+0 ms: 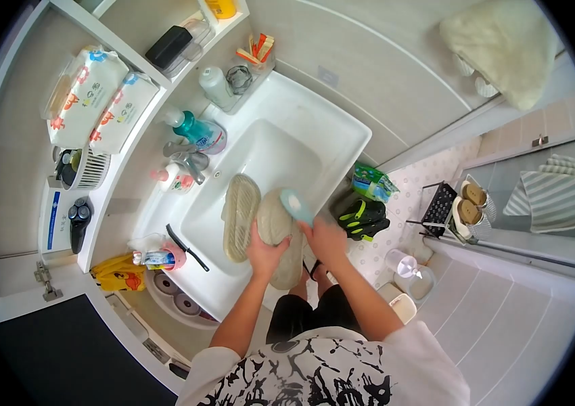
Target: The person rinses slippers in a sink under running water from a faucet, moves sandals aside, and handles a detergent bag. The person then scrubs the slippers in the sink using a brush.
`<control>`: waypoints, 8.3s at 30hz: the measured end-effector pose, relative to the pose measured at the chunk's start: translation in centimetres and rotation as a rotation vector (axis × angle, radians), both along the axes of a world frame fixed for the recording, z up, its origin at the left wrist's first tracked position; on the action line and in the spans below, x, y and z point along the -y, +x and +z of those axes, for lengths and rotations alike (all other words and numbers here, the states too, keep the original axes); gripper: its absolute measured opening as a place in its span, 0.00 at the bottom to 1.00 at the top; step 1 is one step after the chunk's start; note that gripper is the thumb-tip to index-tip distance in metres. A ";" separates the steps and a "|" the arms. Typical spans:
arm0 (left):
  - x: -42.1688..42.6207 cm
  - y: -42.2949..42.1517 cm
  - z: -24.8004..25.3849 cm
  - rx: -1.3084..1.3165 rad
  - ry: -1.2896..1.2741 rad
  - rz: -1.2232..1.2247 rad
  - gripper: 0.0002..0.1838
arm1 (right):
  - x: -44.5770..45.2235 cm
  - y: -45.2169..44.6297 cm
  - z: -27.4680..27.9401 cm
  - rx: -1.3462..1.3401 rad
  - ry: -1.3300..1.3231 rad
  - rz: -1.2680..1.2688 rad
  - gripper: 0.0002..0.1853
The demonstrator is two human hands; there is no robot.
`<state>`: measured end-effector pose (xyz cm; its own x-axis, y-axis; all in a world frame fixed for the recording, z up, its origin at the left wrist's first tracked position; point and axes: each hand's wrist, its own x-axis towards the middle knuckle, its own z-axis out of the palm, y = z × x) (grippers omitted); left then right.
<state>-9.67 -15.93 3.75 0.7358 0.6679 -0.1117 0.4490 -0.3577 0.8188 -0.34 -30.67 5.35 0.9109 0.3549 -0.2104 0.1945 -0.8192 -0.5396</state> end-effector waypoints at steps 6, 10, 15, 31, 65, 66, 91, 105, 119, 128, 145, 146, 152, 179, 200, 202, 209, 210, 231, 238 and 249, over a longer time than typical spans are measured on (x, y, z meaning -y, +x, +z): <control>-0.2 0.0 -0.6 -0.008 0.022 0.005 0.55 | -1.6 1.1 -0.8 0.025 -0.018 -0.039 0.28; -0.4 -0.2 -0.5 -0.030 -0.021 0.012 0.55 | 2.9 -7.5 -0.6 -0.197 -0.163 0.084 0.27; -0.6 0.2 0.2 -0.066 -0.099 0.013 0.57 | 1.4 -3.9 -1.0 -0.059 -0.095 0.071 0.29; -0.3 -3.9 1.3 0.036 -0.777 0.006 0.43 | 0.1 1.9 -1.8 -0.050 -0.107 -0.024 0.31; 0.1 -5.0 -1.2 0.164 -1.552 0.094 0.31 | 3.2 -9.4 1.3 -0.300 0.056 0.022 0.31; 0.5 -4.8 -0.6 0.219 -1.546 0.110 0.32 | 3.3 -9.1 1.6 -0.276 0.062 0.036 0.31; -1.1 -1.7 6.0 0.459 -1.627 -0.027 0.47 | 1.2 -5.1 8.2 0.122 0.047 0.261 0.28; -1.1 -1.4 7.7 0.443 -1.595 -0.109 0.51 | 1.1 -3.9 10.2 -0.013 0.011 0.171 0.30; -2.4 -1.6 5.7 0.443 -1.579 -0.107 0.45 | 0.4 -5.2 8.2 -0.317 0.426 0.010 0.30; -3.3 -0.7 7.7 0.354 -1.414 0.033 0.47 | -0.6 -4.1 6.4 -0.291 0.335 0.089 0.27; -2.5 0.0 6.5 0.504 -1.615 -0.068 0.46 | 0.4 -6.9 8.8 -0.106 0.031 0.245 0.28; -2.1 -0.1 6.4 0.510 -1.595 -0.090 0.46 | 0.0 -4.9 8.2 -0.023 0.031 0.226 0.28; -2.8 -0.6 5.3 0.476 -1.704 -0.078 0.46 | -1.2 -0.2 8.8 0.002 -0.044 0.214 0.28; -4.5 -4.5 -2.1 0.093 -1.738 -0.190 0.43 | -0.2 -1.9 9.5 0.263 0.019 0.411 0.30; -3.7 -2.4 5.9 -0.056 -1.344 -0.016 0.36 | 1.1 -0.5 10.0 0.170 -0.071 0.470 0.28; -4.4 -3.0 4.6 -0.071 -1.400 -0.123 0.35 | 1.4 -1.4 10.3 0.134 -0.055 0.520 0.28; -4.3 -3.3 7.3 -0.091 -1.402 -0.233 0.37 | 1.8 4.7 9.5 0.214 -0.122 0.310 0.27; -4.4 -3.3 6.5 -0.102 -1.360 -0.189 0.37 | 1.6 1.7 9.4 0.200 -0.111 0.385 0.28; -4.7 -3.4 6.7 -0.172 -1.083 -0.298 0.38 | 1.9 8.2 9.2 0.340 -0.123 0.224 0.27; -5.2 -3.6 7.5 -0.138 -0.999 -0.253 0.39 | 1.6 1.2 12.1 0.152 -0.027 0.429 0.27; -5.8 -4.5 6.2 -0.104 -0.914 -0.321 0.38 | 1.4 1.2 12.9 0.038 -0.127 0.460 0.28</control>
